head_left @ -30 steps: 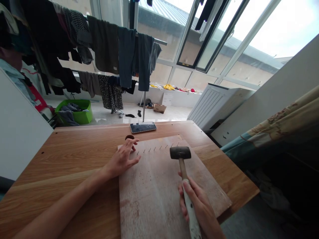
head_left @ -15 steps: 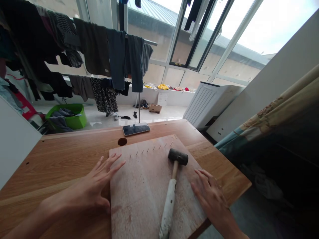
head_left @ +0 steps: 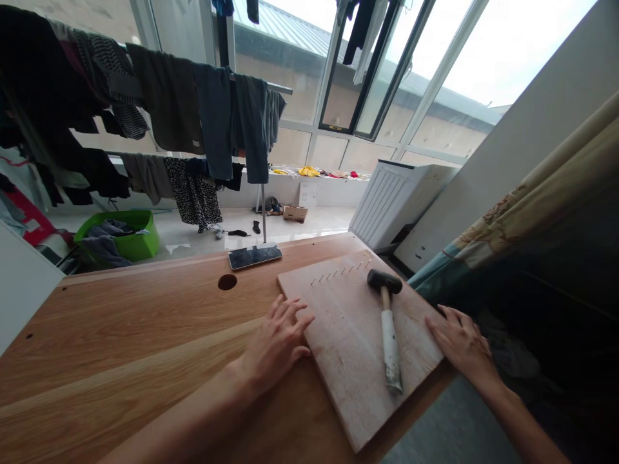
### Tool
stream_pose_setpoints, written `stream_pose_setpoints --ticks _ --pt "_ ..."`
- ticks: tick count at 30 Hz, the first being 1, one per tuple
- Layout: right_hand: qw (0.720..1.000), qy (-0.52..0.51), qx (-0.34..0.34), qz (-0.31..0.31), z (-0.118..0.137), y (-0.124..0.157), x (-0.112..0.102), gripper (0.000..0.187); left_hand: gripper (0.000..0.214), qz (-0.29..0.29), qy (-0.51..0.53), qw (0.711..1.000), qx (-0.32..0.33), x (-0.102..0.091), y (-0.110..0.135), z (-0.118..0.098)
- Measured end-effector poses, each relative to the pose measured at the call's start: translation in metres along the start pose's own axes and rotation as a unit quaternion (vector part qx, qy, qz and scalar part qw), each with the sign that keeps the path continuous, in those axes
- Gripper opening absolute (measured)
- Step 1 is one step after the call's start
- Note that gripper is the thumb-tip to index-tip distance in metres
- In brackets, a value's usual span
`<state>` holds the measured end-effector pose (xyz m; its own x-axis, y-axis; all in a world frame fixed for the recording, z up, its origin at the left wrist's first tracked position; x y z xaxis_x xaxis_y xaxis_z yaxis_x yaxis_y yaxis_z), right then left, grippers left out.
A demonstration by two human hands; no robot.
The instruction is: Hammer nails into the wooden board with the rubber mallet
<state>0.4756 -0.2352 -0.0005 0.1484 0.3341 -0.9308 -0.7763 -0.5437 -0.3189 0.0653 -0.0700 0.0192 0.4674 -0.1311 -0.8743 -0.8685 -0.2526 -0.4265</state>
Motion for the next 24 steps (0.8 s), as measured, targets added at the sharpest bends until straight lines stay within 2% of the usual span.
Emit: stream_pose_setpoints --ticks 2,5,10,14,19,22,24 --pt "1.0 -0.01 0.012 0.024 -0.008 -0.011 0.003 0.065 0.052 0.006 0.009 1.0 0.023 0.009 -0.015 -0.013" --pt "0.998 -0.023 0.011 0.049 -0.013 -0.022 0.007 0.066 0.047 0.019 0.037 0.997 0.063 0.019 -0.022 -0.026" --pt "0.994 -0.048 0.05 0.078 -0.009 -0.032 -0.001 0.077 0.044 0.02 0.026 0.997 0.07 0.018 -0.018 -0.027" --pt "0.989 -0.091 0.048 0.111 0.002 -0.015 -0.019 0.074 0.03 -0.007 0.006 0.999 0.053 0.0 -0.006 -0.016" --pt "0.972 -0.142 -0.038 0.182 0.03 0.034 -0.039 0.06 0.023 -0.035 -0.038 0.999 0.015 -0.037 0.043 0.001" --pt "0.962 -0.163 -0.112 0.19 0.065 0.045 -0.048 0.047 0.024 -0.068 -0.054 0.995 -0.046 -0.056 0.07 0.02" --pt "0.946 -0.202 -0.176 0.18 0.102 0.04 -0.051 0.038 0.026 -0.1 -0.044 0.988 -0.107 -0.064 0.077 0.038"
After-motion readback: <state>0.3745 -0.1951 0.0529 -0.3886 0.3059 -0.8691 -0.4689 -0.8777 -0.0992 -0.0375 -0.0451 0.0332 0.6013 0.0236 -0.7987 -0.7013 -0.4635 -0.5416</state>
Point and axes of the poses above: each hand's wrist, its own y-axis away from the middle knuckle, its own x-axis out of the palm, z = x × y, the point moved 2 cm from there along -y, towards the middle knuckle, and after that the axes turned 14 degrees about x, right-handed, at the moved point
